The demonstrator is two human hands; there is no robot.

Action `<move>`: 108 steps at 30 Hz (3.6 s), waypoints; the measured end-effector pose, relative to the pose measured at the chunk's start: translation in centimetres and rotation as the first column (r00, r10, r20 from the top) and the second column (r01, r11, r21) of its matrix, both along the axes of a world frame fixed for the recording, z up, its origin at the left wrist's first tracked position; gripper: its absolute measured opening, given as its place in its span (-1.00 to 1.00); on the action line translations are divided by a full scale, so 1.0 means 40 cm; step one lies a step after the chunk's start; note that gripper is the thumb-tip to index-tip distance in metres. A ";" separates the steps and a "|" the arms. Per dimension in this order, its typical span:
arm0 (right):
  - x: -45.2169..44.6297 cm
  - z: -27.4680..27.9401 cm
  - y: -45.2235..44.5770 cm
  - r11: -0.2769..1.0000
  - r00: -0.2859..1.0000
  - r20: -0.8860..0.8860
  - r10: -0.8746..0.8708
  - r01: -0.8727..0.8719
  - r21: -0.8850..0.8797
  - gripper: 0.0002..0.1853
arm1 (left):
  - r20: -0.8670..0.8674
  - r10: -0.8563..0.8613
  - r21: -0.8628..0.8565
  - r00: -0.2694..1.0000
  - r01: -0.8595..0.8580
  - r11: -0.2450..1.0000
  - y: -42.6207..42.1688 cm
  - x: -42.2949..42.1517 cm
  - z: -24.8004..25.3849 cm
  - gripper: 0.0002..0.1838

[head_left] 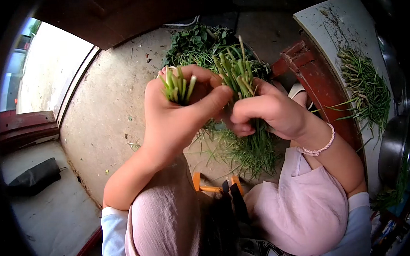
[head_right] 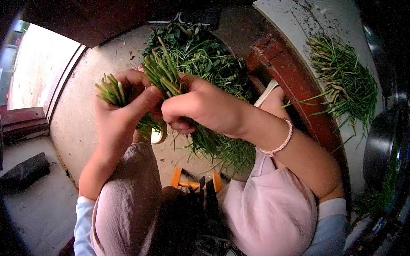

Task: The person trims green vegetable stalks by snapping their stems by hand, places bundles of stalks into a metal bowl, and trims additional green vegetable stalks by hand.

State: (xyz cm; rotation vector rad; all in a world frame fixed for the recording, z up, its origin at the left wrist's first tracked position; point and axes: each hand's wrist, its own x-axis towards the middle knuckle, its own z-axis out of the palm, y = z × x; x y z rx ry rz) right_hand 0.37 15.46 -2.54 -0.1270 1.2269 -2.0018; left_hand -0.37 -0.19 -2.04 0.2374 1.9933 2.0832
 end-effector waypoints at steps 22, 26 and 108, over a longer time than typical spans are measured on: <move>-0.066 -0.178 0.171 0.644 0.791 -0.453 -0.412 0.604 0.469 -0.85 | 0.143 0.053 0.352 0.988 -0.100 0.931 -0.049 -0.006 -0.031 -0.91; -0.041 -0.081 0.113 0.672 0.764 -0.496 -0.413 0.624 0.400 -0.83 | 0.186 -0.001 0.262 0.983 -0.049 0.964 -0.042 -0.005 -0.036 -0.91; 1.025 0.209 0.635 -0.569 -0.453 -0.532 -0.715 0.820 0.067 -0.84 | 0.272 -0.268 -0.002 0.924 0.279 0.960 0.367 0.429 0.115 -0.89</move>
